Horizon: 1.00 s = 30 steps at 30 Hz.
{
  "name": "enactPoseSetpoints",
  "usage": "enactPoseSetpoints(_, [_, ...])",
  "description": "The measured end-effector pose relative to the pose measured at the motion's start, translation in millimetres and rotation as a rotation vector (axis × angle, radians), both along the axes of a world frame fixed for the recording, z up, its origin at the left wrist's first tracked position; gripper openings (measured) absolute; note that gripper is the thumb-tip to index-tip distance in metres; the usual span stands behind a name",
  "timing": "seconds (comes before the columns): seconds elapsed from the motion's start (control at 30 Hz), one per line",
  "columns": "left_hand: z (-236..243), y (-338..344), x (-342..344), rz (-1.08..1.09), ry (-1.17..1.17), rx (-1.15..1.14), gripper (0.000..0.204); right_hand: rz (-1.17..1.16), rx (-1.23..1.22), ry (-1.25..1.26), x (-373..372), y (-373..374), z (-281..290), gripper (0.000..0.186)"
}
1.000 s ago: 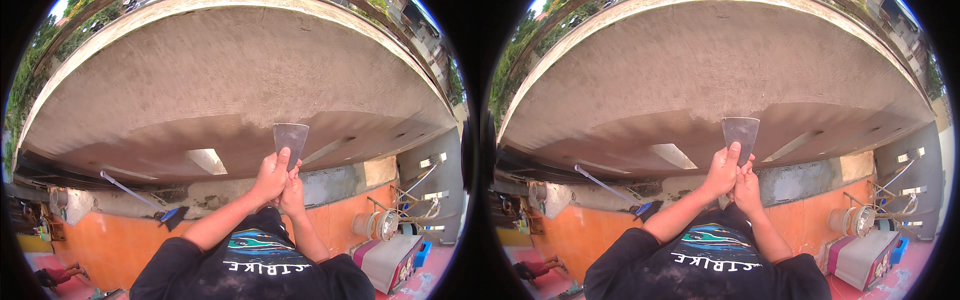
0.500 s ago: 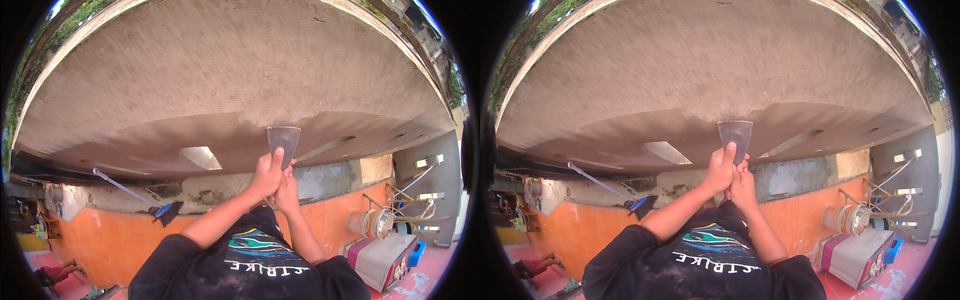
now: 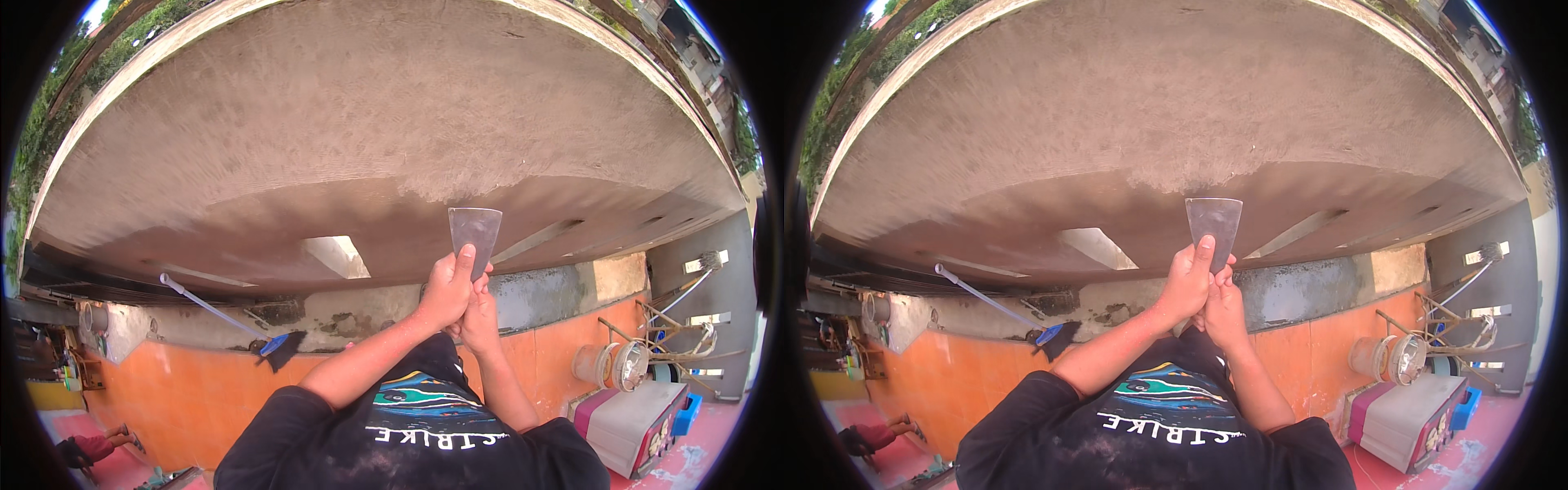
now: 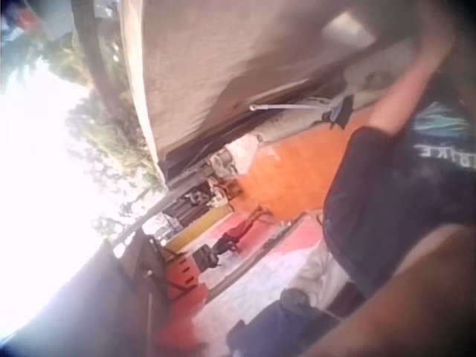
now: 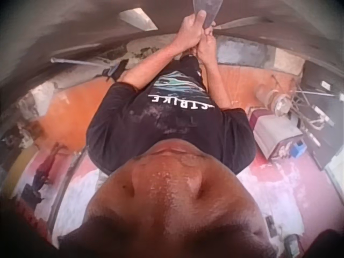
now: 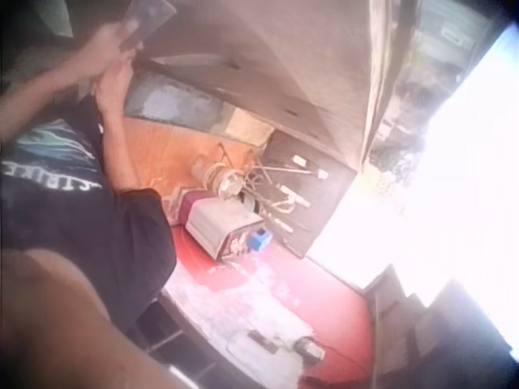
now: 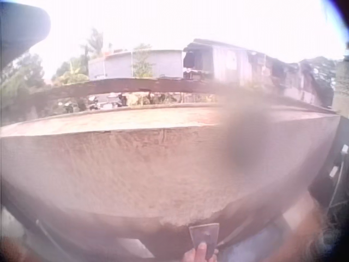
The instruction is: The person uses a metal trowel to spread and smooth wet plaster on a curved ceiling surface. The person repeatedly applies and levels the material across the ceiling, maintaining consistent pressure and motion.
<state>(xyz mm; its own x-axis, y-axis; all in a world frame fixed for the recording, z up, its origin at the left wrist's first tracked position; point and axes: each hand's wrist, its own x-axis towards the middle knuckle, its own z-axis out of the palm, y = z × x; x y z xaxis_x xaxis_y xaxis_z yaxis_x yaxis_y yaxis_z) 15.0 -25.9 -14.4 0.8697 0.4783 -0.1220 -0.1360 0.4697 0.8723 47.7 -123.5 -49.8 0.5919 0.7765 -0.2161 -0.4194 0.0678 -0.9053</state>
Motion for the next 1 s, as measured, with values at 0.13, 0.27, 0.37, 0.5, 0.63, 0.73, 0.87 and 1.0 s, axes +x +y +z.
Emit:
enactPoseSetpoints(0.13, [-26,2,7,0.036,-0.023,-0.058,0.056,0.004,-0.061,-0.051,7,2,-17,0.030])
enactPoseSetpoints(0.27, [-25,12,10,-0.003,0.039,-0.007,0.057,-0.029,-0.077,-0.025,8,13,-12,0.028])
enactPoseSetpoints(0.37, [-5,25,11,-0.020,-0.058,0.079,0.058,-0.056,-0.043,-0.173,10,27,2,0.030])
enactPoseSetpoints(0.5, [48,47,17,-0.019,-0.174,0.272,0.057,-0.069,0.103,-0.372,34,45,37,0.034])
enactPoseSetpoints(0.63, [66,36,15,-0.021,-0.237,0.245,0.056,-0.090,0.159,-0.221,26,36,56,0.027])
enactPoseSetpoints(0.73, [39,18,3,-0.040,-0.089,0.099,0.055,-0.040,0.065,-0.128,6,19,41,0.028])
enactPoseSetpoints(0.87, [-8,4,3,-0.047,0.033,-0.058,0.055,-0.039,-0.033,-0.049,0,4,4,0.030])
enactPoseSetpoints(1.0, [-24,5,7,-0.022,0.011,-0.072,0.057,0.043,-0.036,-0.034,9,-1,-12,0.035])
